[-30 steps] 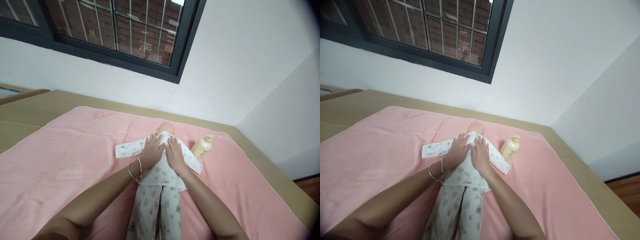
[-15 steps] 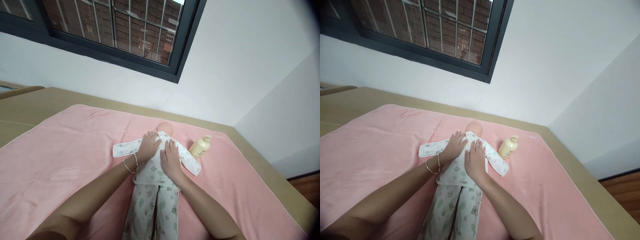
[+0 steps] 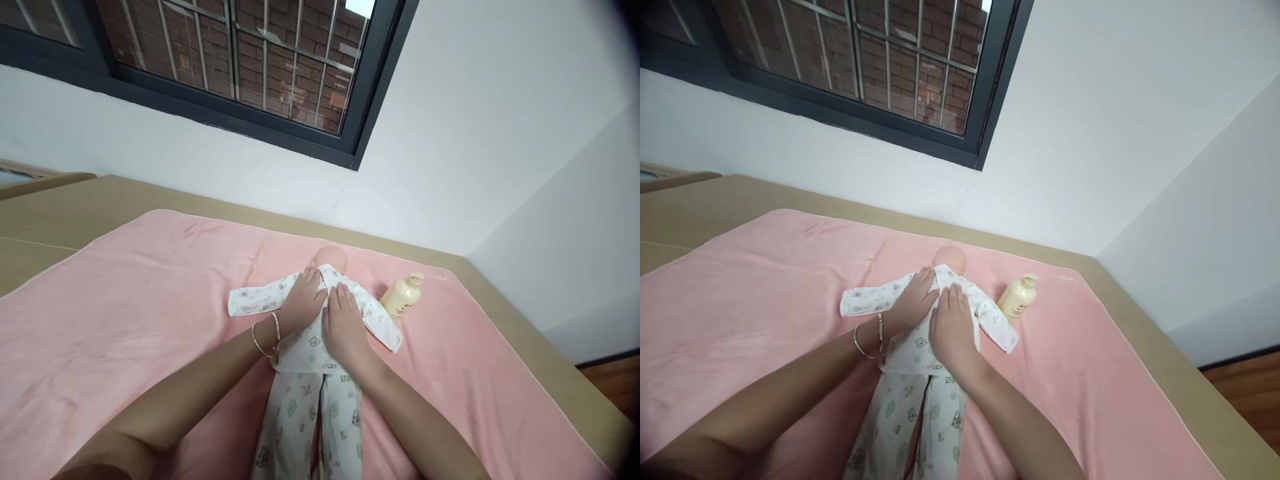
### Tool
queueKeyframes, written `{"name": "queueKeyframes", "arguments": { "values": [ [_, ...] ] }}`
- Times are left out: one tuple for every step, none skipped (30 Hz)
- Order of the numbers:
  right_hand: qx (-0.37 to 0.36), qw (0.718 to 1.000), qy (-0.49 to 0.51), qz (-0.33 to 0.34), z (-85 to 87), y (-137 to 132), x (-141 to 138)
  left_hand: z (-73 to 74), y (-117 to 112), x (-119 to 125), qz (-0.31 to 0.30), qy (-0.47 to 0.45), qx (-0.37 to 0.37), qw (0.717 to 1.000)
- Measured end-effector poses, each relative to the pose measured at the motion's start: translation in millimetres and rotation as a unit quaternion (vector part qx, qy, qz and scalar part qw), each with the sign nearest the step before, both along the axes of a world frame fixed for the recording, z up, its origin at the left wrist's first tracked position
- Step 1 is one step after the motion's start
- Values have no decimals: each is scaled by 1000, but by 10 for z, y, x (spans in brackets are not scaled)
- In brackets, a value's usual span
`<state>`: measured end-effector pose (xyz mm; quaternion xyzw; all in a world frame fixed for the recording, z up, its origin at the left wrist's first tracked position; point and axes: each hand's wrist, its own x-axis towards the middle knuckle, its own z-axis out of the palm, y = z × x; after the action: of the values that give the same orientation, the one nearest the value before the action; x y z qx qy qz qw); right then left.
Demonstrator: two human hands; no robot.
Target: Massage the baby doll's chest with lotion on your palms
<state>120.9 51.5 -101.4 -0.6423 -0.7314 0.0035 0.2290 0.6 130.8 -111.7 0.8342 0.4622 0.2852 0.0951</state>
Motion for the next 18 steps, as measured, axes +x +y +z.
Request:
{"name": "queueKeyframes", "arguments": {
  "values": [
    [0,1000,-3,11,-4,-27,-35,6,47,-24,-4,6,-7,1000],
    [-3,1000,2,20,-3,-24,-41,8,74,-37,-4,11,-8,1000],
    [-8,1000,15,25,3,11,-19,5,78,-39,1,14,-2,1000],
    [-14,999,32,27,11,70,28,-2,61,-30,14,15,9,1000],
    [-19,998,52,27,20,147,94,-12,26,-11,32,14,22,999],
    [-22,997,73,26,25,231,171,-24,-19,14,52,12,36,998],
    [-22,995,90,25,26,315,249,-36,-68,41,70,11,48,996],
    [-19,994,102,23,20,390,320,-48,-114,67,83,10,57,995],
    [-14,994,110,21,10,449,378,-59,-152,89,89,10,62,994],
    [-7,993,113,20,-5,490,419,-69,-176,104,89,9,64,994],
    [2,993,113,20,-22,513,442,-79,-186,112,85,7,64,994],
    [10,993,112,22,-40,521,451,-88,-184,113,78,2,62,995],
    [17,994,109,24,-58,517,448,-96,-173,108,69,-5,61,996],
    [22,994,108,25,-74,508,440,-104,-155,99,59,-13,60,996],
    [24,994,106,26,-87,498,429,-111,-137,88,48,-22,60,997],
    [24,994,106,26,-97,490,420,-117,-120,77,38,-30,61,997],
    [23,994,105,24,-104,485,415,-121,-107,66,29,-38,61,997],
    [21,994,105,22,-106,483,413,-123,-100,58,23,-43,61,997]
  ]
}}
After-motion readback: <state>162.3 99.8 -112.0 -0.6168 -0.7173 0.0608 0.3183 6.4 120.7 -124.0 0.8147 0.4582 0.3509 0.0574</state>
